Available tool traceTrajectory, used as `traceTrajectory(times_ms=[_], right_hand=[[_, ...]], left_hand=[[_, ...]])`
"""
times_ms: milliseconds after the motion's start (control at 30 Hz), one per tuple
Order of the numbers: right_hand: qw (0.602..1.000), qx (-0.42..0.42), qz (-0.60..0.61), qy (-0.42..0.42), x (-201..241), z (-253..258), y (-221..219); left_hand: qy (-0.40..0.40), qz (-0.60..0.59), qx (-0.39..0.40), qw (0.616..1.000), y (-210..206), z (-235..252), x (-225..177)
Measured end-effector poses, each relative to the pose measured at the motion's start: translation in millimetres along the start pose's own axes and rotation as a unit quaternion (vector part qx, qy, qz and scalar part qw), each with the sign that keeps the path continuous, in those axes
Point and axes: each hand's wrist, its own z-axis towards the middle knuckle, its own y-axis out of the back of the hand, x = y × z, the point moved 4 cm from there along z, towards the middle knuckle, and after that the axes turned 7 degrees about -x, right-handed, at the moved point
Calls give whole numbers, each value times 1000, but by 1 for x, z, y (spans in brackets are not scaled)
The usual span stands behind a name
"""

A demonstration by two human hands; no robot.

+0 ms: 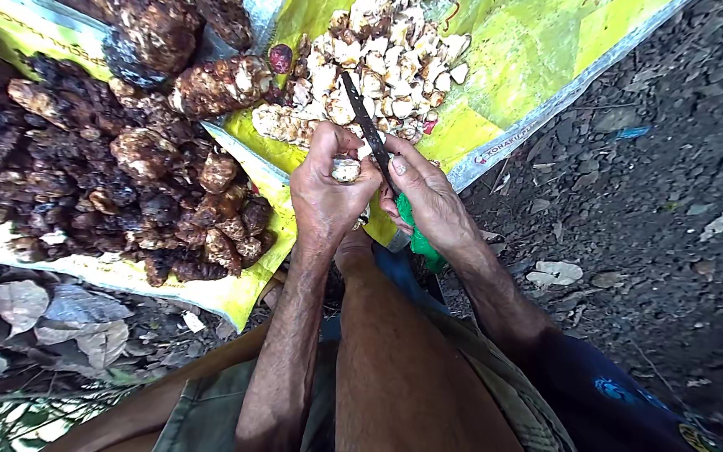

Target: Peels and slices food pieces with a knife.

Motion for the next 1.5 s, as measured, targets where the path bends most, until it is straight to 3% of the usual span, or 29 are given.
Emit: traceTrajectory(times_ms=[300,533,700,900,1033,1233,1400,1500], right_hand=[[997,5,58,-44,2,0,-1],[963,71,231,-122,-3,3,2],[932,101,304,-170,-12,6,7],[989,8,142,-38,0,21,17],[997,-38,61,18,12,29,25],[992,-85,78,42,14,31,31],[984,-119,130,22,0,27,36],[981,-124,147,13,-8,26,37]], left_hand=[[-47,37,33,998,-1,7,-5],[50,-140,104,983,6,8,5],[108,-310,116,937,2,6,10],[106,-354,80,926,-5,29,27],[155,-296,48,941,-9,23,12],[223,-273,88,932,-18,44,-7],[372,-336,66,863,-25,62,9],[391,-329,101,854,-14,34,-1]])
